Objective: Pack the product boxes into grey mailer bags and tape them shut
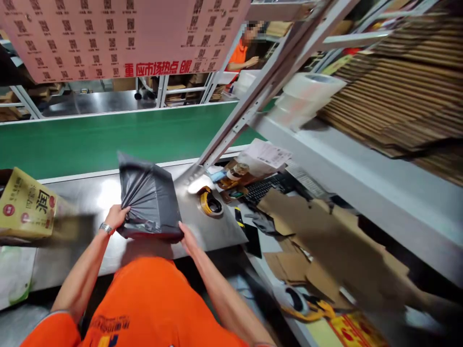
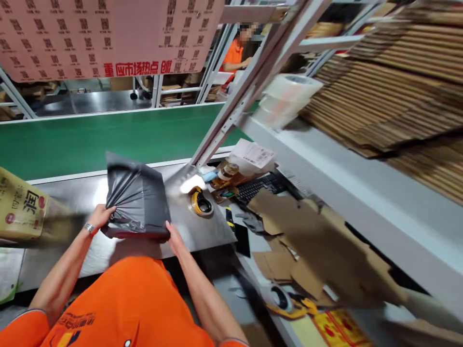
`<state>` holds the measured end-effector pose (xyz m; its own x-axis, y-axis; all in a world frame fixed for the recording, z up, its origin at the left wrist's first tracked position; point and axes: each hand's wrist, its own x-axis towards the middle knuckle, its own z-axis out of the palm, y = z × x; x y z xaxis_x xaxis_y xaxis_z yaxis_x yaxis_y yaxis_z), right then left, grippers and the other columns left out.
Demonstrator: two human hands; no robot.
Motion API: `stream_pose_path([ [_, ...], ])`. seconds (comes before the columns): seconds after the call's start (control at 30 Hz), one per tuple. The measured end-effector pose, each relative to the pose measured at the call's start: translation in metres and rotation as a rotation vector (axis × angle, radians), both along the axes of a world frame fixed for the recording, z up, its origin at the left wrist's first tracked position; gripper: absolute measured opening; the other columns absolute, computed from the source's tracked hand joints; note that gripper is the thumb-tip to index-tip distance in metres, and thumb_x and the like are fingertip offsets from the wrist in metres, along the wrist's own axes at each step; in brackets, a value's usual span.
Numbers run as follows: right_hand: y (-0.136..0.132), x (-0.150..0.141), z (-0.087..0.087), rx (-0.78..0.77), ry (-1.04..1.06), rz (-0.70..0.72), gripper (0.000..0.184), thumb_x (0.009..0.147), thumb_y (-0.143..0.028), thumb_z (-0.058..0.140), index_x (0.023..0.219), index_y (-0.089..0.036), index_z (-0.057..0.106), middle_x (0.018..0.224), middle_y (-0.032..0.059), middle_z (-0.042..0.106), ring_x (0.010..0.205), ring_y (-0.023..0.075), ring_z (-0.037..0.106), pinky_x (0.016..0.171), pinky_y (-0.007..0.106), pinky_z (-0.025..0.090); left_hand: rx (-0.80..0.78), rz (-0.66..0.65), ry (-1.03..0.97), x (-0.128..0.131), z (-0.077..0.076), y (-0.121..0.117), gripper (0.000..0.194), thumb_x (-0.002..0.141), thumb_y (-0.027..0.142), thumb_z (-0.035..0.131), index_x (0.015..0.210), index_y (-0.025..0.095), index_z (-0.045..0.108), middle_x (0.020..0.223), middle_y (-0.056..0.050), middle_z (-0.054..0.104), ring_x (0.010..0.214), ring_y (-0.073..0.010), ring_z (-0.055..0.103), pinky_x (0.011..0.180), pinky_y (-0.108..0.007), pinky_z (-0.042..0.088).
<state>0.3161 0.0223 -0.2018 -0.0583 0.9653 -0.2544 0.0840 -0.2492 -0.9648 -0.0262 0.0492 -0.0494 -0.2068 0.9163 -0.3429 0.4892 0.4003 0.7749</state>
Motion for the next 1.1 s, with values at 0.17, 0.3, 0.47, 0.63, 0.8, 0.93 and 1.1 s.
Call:
stream_pose_path([
  [0.17,-0.030,-0.024,-0.023,0.016,-0.135,0.015,0.094,0.096,-0.094,0.032,0.153,-0.028,0.067,0.151,0.0155,0.073,0.151,0.0364,0.061,0.119,0.065,0.055,0.092,-0.480,0.316,0.051,0.053,0.034,0.029,0.097,0.031,0.067,0.072,0.018,0.075,0.081,-0.013,0.079,0.094,-0.0314,0.077,0.090,-0.037,0.054],
  [0.3,-0.018,-0.030,-0.009,0.207,-0.261,-0.013,0.101,0.103,-0.082,0.039,0.179,-0.019,0.024,0.188,0.0172,0.016,0.176,0.0315,0.014,0.141,0.064,0.019,0.058,-0.574,0.379,0.096,0.059,0.027,0.023,0.097,0.029,0.067,0.079,0.021,0.079,0.095,-0.017,0.082,0.109,-0.0366,0.078,0.099,-0.041,0.054],
  [0.47,-0.001,-0.041,0.011,0.468,-0.423,0.091,0.082,0.114,-0.055,0.036,0.182,-0.023,0.005,0.190,0.0124,-0.006,0.177,0.0288,0.001,0.144,0.061,0.012,0.021,-0.599,0.228,0.067,0.060,0.027,0.039,0.099,0.054,0.070,0.088,0.019,0.083,0.096,-0.014,0.084,0.105,-0.0340,0.079,0.097,-0.038,0.056],
  [0.63,0.000,-0.044,0.012,0.591,-0.528,0.114,0.079,0.113,-0.041,0.040,0.182,-0.024,0.005,0.190,0.0129,-0.008,0.176,0.0348,-0.004,0.141,0.070,0.016,0.081,-0.207,-0.126,0.026,0.049,0.063,0.068,0.111,0.059,0.039,0.155,0.014,0.066,0.148,-0.019,0.075,0.132,-0.0325,0.074,0.101,-0.040,0.061],
  [0.8,0.008,-0.036,0.018,0.687,-0.585,0.186,0.079,0.111,-0.038,0.046,0.181,-0.023,0.013,0.190,0.0149,0.004,0.177,0.0363,0.001,0.140,0.073,0.020,0.147,-0.261,0.206,0.072,0.005,0.088,0.062,0.116,0.034,0.032,0.173,0.010,0.040,0.182,-0.021,0.036,0.169,-0.0274,0.037,0.136,-0.045,0.035],
  [0.93,0.015,-0.031,0.030,0.665,-0.575,0.259,0.080,0.105,-0.039,0.057,0.177,-0.020,0.029,0.184,0.0190,0.028,0.176,0.0392,0.012,0.140,0.074,0.021,0.151,-0.357,0.301,0.124,-0.023,0.084,0.062,0.112,0.028,0.047,0.173,0.013,0.043,0.183,-0.021,0.033,0.173,-0.0372,0.025,0.140,-0.064,0.018],
  [1.1,0.027,-0.018,0.047,0.665,-0.566,0.354,0.070,0.098,-0.039,0.065,0.165,-0.020,0.053,0.172,0.0182,0.050,0.171,0.0392,0.027,0.141,0.069,0.021,0.155,-0.477,0.479,0.142,-0.034,0.075,0.067,0.113,0.034,0.044,0.178,0.019,0.035,0.185,-0.017,0.029,0.174,-0.0348,0.023,0.141,-0.063,0.017],
])
